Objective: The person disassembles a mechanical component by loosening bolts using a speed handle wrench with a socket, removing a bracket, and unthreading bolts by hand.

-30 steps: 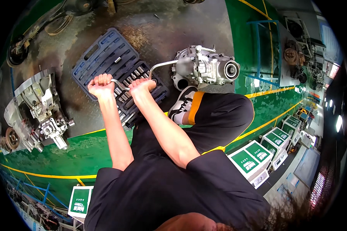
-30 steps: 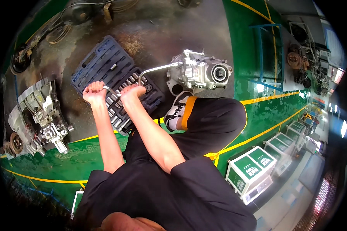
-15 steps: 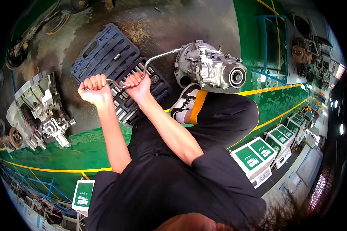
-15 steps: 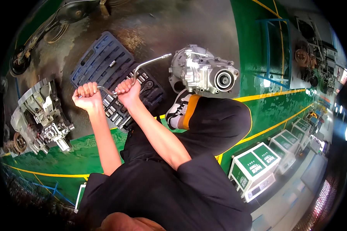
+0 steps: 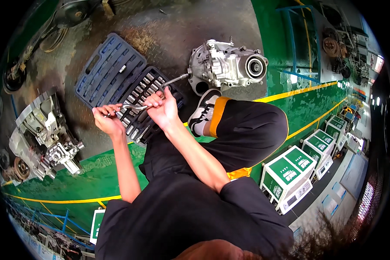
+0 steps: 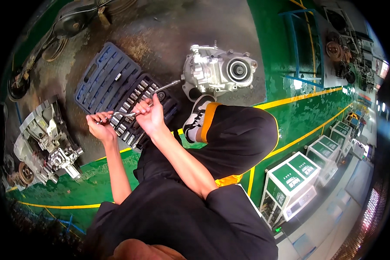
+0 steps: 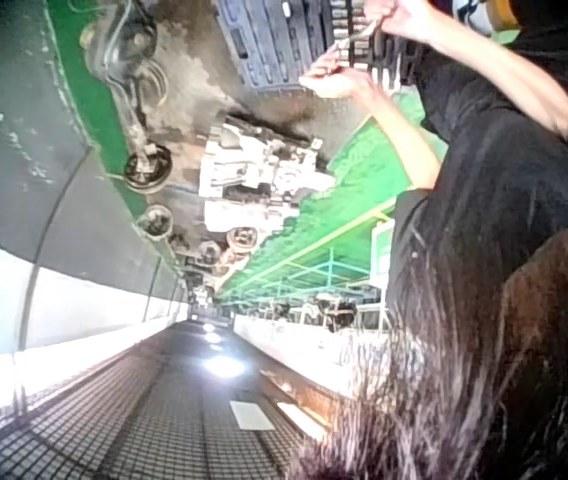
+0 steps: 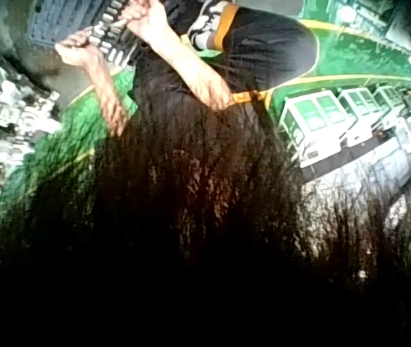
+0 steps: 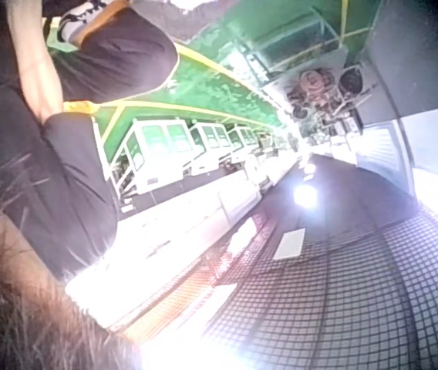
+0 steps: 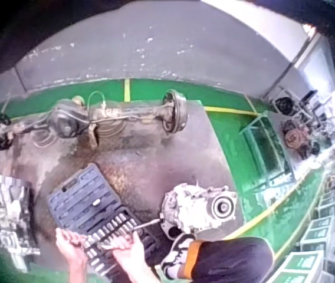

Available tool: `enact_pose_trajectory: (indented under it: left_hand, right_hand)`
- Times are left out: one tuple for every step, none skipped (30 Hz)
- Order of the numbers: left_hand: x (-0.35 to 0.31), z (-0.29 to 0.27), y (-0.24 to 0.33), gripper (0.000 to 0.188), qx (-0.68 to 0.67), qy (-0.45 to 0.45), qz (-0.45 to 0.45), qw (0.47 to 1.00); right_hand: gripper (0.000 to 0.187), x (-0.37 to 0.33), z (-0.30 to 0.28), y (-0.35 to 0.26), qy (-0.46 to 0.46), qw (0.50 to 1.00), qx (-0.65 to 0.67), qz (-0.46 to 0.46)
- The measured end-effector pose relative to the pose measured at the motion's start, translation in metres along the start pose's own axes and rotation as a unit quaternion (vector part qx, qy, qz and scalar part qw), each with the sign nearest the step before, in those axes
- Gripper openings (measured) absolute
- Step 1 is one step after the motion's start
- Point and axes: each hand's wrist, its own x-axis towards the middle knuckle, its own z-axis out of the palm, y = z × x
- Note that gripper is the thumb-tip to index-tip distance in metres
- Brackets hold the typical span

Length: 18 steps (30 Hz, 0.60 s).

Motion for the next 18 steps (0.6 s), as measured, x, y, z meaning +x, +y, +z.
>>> enact_pose_trajectory:
  left_hand:
    - [0.000,-0.004,0.000,0.041,0.006,-0.007,0.005,1.000]
    - [0.001,-0.008,-0.001,0.039,0.053,-0.002,0.025,0.998]
    - [-0.001,-0.010,0.003,0.036,0.102,0.004,0.043,0.994]
    - [-0.003,-0.010,0.009,0.036,0.100,0.006,0.040,0.994]
    - [-0.002,-0.011,0.018,0.029,0.357,-0.069,0.187,0.913]
    - [-0.001,-0.008,0.028,0.023,0.577,-0.135,0.315,0.741]
    - [-0.002,-0.002,0.033,0.023,0.576,-0.133,0.310,0.745]
    - [-0.006,0.007,0.038,0.018,0.622,-0.249,0.359,0.649]
    - [-0.012,0.009,0.039,0.015,0.653,-0.357,0.398,0.536]
    - [-0.020,0.003,0.034,0.019,0.619,-0.411,0.283,0.607]
    - [-0.029,-0.008,0.019,0.022,0.538,-0.385,0.150,0.735]
    - [-0.034,-0.003,0.019,0.025,0.503,-0.378,0.087,0.772]
    - [-0.035,0.001,0.024,0.029,0.468,-0.366,0.023,0.804]
    - [-0.035,-0.002,0.023,0.029,0.466,-0.361,0.017,0.808]
    - [-0.034,-0.007,0.021,0.032,0.454,-0.379,0.037,0.805]
    - [-0.032,-0.012,0.019,0.036,0.442,-0.397,0.058,0.802]
    - [-0.029,-0.019,0.018,0.036,0.439,-0.393,0.052,0.806]
    - [-0.024,-0.027,0.018,0.042,0.454,-0.425,0.080,0.780]
  right_hand:
    - [0.042,-0.005,0.003,0.001,0.009,1.000,0.001,0.008]
    - [0.041,-0.009,0.007,0.003,0.002,1.000,-0.013,0.006]
    - [0.040,-0.015,0.010,0.004,-0.004,1.000,-0.026,0.003]
    - [0.040,-0.018,0.012,0.003,-0.001,1.000,-0.028,0.001]
    - [0.039,-0.021,0.014,0.002,-0.022,0.998,-0.054,-0.007]
    - [0.039,-0.023,0.019,0.002,-0.043,0.996,-0.082,-0.013]
    - [0.039,-0.023,0.020,0.000,-0.039,0.995,-0.086,-0.016]
    - [0.038,-0.023,0.022,-0.001,-0.072,0.990,-0.120,-0.022]
    - [0.038,-0.025,0.024,0.003,-0.103,0.982,-0.153,-0.024]
    - [0.038,-0.029,0.032,0.010,-0.095,0.978,-0.182,-0.020]
    - [0.037,-0.031,0.031,0.015,-0.112,0.974,-0.195,-0.011]
    - [0.036,-0.034,0.036,0.016,-0.110,0.971,-0.213,-0.014]
    - [0.036,-0.039,0.041,0.019,-0.107,0.967,-0.230,-0.013]
    - [0.035,-0.043,0.042,0.021,-0.114,0.962,-0.248,-0.006]
    - [0.035,-0.046,0.043,0.021,-0.121,0.957,-0.265,0.002]
    - [0.035,-0.046,0.042,0.020,-0.145,0.946,-0.289,0.011]
    - [0.035,-0.048,0.041,0.019,-0.139,0.946,-0.294,0.014]
    - [0.034,-0.049,0.041,0.018,-0.124,0.913,-0.389,0.003]
